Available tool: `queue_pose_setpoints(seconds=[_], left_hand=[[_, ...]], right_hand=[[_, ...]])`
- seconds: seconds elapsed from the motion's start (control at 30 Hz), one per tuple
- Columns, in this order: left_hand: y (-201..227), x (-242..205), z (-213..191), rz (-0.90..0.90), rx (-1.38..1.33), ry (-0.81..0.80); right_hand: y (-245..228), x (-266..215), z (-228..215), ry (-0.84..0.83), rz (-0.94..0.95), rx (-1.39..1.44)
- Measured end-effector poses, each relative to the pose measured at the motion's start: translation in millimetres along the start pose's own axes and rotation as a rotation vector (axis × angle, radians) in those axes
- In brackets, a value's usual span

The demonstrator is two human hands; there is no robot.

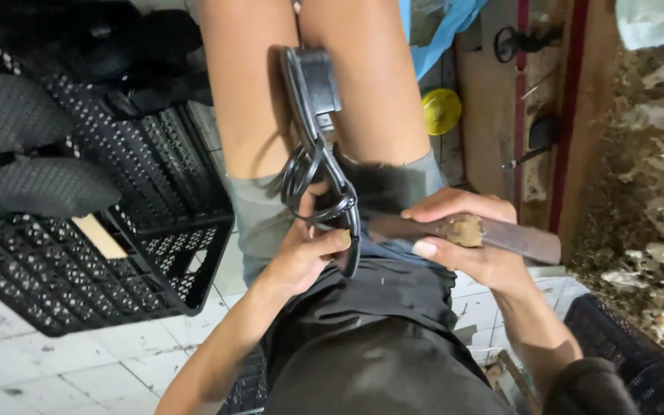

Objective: Assembling sandals by inserting straps into soles, trimming excess material with scissors, and pressing components together with a hand tool.

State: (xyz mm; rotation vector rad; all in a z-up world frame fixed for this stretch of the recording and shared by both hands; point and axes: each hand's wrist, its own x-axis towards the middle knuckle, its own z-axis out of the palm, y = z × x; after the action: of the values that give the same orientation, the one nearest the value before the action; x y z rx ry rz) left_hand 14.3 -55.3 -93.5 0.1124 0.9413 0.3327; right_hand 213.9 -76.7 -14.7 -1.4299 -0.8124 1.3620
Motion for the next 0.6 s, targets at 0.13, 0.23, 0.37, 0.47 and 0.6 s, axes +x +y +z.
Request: queue_pose_setpoints(seconds=[0.13,0.23,0.37,0.47,0.6], left_hand=[[-7.3,1.0,-0.3,0.093,0.067,-0.041],[0.4,-5.9,7.6,0.16,0.012,-0.213],[18.7,11.7,-13.6,0.112,-0.085,-0.155],[42.6,12.4,-7.9,0.08,0.074,0.042],[77.9,-2.5,41.9,0.188,0.641,-0.101]], right_hand=[[13.6,-14.6,5.4,-0.048,-0.044,-0.204],[-1.2,-4.6,38.2,-0.012,-0.301,-0.443],[12.4,-24.6,32.9,0.072,-0.1,-0.422],[13.7,-39.8,32.8,0.11,-0.029,-0.45],[13.2,-48.6,45.4,0.052,-0.178,-0.857]])
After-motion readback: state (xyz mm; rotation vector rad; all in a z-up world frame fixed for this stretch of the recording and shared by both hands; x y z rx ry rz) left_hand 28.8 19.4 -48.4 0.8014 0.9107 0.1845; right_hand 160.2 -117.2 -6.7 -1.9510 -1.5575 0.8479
